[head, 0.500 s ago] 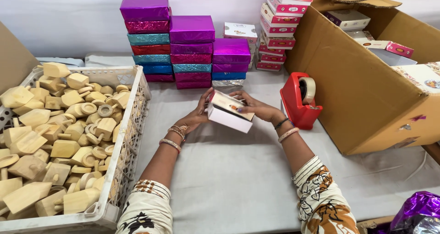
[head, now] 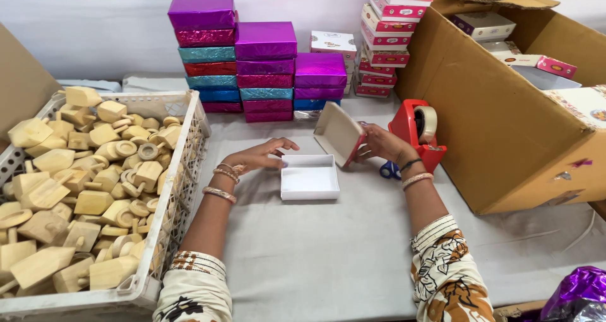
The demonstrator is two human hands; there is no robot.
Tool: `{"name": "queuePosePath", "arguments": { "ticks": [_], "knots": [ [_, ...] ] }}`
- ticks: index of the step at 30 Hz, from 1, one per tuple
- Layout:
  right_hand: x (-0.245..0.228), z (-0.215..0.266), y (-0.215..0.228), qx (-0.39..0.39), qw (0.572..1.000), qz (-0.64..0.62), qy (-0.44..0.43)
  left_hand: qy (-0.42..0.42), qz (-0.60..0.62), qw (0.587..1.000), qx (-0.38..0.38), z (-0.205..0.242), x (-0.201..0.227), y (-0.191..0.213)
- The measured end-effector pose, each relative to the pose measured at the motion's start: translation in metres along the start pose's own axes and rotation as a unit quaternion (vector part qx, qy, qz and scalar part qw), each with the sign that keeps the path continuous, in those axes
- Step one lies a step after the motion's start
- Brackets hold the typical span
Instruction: The person places wooden items into a small white box, closes it, and then wraps the box in shiny metallic foil. They use a tape dispenser to secure the wrapping and place the finished package on a stack of other wrapped boxes.
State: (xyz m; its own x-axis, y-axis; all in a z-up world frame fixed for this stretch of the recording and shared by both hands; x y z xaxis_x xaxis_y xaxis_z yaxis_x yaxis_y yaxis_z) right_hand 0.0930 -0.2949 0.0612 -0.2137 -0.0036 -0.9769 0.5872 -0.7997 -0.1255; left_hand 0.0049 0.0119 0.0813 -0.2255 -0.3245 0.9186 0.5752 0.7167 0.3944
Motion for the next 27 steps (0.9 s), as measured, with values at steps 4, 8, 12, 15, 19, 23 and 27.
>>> {"name": "queuePosePath", "arguments": {
  "ticks": [4, 8, 12, 15, 19, 23, 27],
  "knots": [
    [0.005, -0.005, 0.008, 0.041, 0.996, 0.068, -0.039, 0.045, -0.189, 0.981, 0.020, -0.014, 0.017, -0.021],
    [0.004, -0.019, 0.046, 0.173, 0.943, 0.284, -0.012, 0.050, -0.393, 0.913, 0.097, -0.030, 0.007, -0.020],
    [0.005, -0.019, 0.060, 0.162, 0.886, 0.435, -0.022, 0.133, -0.419, 0.896, 0.056, -0.031, 0.025, -0.004],
    [0.005, -0.002, 0.045, 0.135, 0.883, 0.427, -0.137, 0.088, -0.461, 0.882, 0.040, -0.067, 0.024, 0.041],
    [-0.023, 0.022, 0.023, 0.161, 0.792, 0.565, -0.167, 0.148, -0.490, 0.854, 0.093, -0.005, 0.160, 0.093],
    [-0.048, 0.029, 0.015, 0.222, 0.755, 0.606, -0.116, 0.228, -0.565, 0.770, 0.191, 0.064, 0.203, 0.165],
    [-0.057, 0.027, 0.006, 0.227, 0.793, 0.558, -0.089, 0.379, -0.481, 0.764, 0.206, 0.173, 0.181, 0.185]
  ]
}}
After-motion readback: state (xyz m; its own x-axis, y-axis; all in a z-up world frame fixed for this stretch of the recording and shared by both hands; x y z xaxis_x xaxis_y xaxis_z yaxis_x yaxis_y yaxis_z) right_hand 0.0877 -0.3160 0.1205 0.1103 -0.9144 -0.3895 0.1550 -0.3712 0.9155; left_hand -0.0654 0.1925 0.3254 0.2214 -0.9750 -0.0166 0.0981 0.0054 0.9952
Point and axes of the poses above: each hand's wrist, its own z-axis away from the middle knuckle, its own y-axis out of the back of the hand, x = y × z, the point moved 8 cm from there along -z, towards the middle knuckle
